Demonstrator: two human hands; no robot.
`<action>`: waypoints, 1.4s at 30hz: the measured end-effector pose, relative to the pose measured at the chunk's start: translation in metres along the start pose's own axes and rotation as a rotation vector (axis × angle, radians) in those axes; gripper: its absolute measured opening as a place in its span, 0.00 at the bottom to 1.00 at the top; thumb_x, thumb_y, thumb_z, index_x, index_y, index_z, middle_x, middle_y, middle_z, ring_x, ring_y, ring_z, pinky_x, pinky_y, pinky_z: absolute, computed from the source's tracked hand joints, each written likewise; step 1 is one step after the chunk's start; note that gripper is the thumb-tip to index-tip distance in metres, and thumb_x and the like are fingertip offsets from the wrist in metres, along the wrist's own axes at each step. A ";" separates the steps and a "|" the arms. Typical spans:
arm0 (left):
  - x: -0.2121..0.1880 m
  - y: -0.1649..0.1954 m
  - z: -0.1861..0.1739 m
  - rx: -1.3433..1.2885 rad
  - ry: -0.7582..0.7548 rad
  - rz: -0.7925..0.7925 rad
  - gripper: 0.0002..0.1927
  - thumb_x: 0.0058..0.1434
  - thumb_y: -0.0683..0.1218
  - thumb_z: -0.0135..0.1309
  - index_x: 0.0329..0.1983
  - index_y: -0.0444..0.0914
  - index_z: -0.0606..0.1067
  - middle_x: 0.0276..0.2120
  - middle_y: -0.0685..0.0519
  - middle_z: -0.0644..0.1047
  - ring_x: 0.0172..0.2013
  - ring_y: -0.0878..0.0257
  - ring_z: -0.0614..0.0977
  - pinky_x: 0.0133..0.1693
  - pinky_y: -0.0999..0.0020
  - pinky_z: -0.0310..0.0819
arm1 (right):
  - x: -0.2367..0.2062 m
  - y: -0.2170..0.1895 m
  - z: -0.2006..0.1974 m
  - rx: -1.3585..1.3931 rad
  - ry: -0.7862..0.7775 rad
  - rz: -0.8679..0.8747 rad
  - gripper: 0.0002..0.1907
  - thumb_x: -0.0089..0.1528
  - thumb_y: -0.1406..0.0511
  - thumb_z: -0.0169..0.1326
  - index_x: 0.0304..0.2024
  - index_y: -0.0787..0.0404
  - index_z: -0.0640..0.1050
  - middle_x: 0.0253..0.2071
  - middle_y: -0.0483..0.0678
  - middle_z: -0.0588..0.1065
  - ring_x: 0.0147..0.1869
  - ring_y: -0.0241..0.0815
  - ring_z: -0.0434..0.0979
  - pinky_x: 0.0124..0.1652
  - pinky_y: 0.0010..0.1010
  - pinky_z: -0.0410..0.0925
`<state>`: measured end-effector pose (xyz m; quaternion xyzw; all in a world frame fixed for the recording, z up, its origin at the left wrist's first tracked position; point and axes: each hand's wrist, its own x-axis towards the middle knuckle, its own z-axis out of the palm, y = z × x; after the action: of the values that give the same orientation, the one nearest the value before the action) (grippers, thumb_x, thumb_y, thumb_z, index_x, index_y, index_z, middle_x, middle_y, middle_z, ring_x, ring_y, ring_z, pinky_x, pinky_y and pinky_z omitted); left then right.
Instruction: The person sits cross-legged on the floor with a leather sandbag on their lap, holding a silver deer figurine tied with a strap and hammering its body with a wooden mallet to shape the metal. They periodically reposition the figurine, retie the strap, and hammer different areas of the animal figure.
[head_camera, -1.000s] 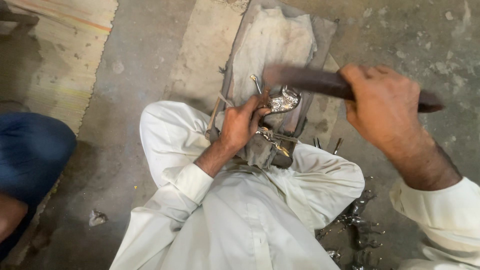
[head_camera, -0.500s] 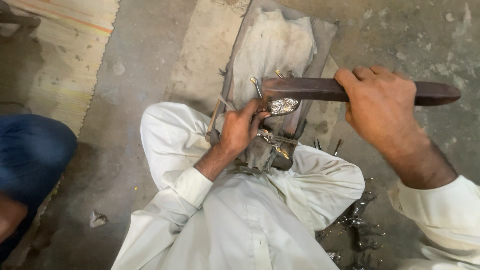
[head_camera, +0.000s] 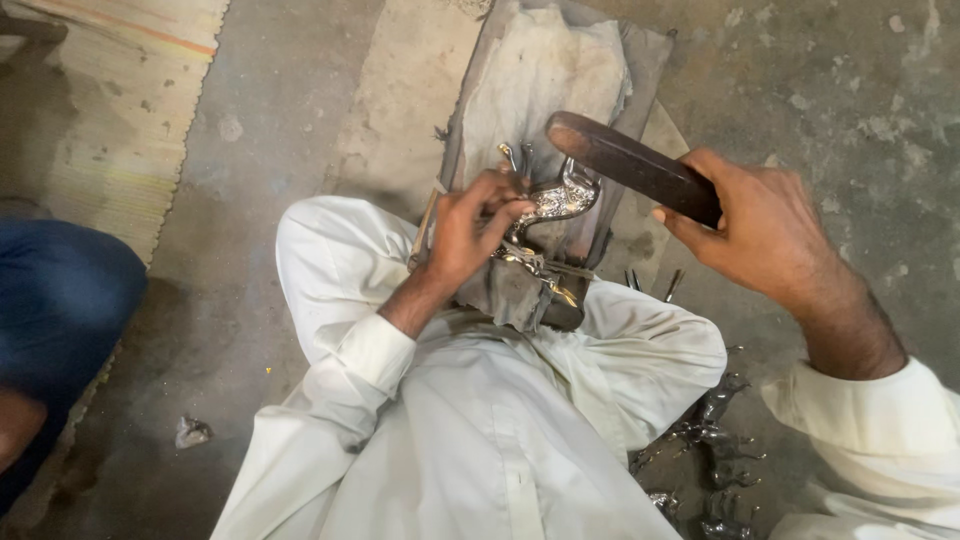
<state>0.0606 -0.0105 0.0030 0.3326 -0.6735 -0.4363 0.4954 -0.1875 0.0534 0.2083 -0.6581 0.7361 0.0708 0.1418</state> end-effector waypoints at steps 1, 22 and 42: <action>0.000 -0.002 0.002 0.010 -0.044 0.027 0.13 0.64 0.41 0.65 0.49 0.34 0.75 0.33 0.49 0.84 0.33 0.62 0.87 0.37 0.69 0.82 | -0.002 0.001 0.004 0.032 0.066 -0.063 0.15 0.62 0.60 0.63 0.47 0.58 0.76 0.25 0.53 0.77 0.27 0.51 0.79 0.32 0.43 0.69; -0.011 -0.009 0.011 0.197 -0.201 0.293 0.27 0.51 0.28 0.55 0.55 0.35 0.77 0.30 0.48 0.78 0.26 0.54 0.82 0.33 0.58 0.78 | -0.047 -0.012 0.010 -0.402 0.758 -0.478 0.14 0.57 0.69 0.62 0.46 0.54 0.83 0.33 0.45 0.70 0.39 0.47 0.71 0.39 0.39 0.65; -0.016 -0.007 0.016 0.199 -0.137 0.176 0.09 0.66 0.34 0.61 0.47 0.36 0.77 0.36 0.48 0.84 0.34 0.58 0.87 0.35 0.63 0.79 | -0.046 -0.006 0.011 -0.503 0.729 -0.399 0.20 0.48 0.72 0.67 0.43 0.55 0.82 0.32 0.46 0.74 0.36 0.47 0.75 0.34 0.39 0.66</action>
<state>0.0504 0.0051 -0.0114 0.2893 -0.7722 -0.3438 0.4493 -0.1757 0.0996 0.2122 -0.7823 0.5572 -0.0172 -0.2779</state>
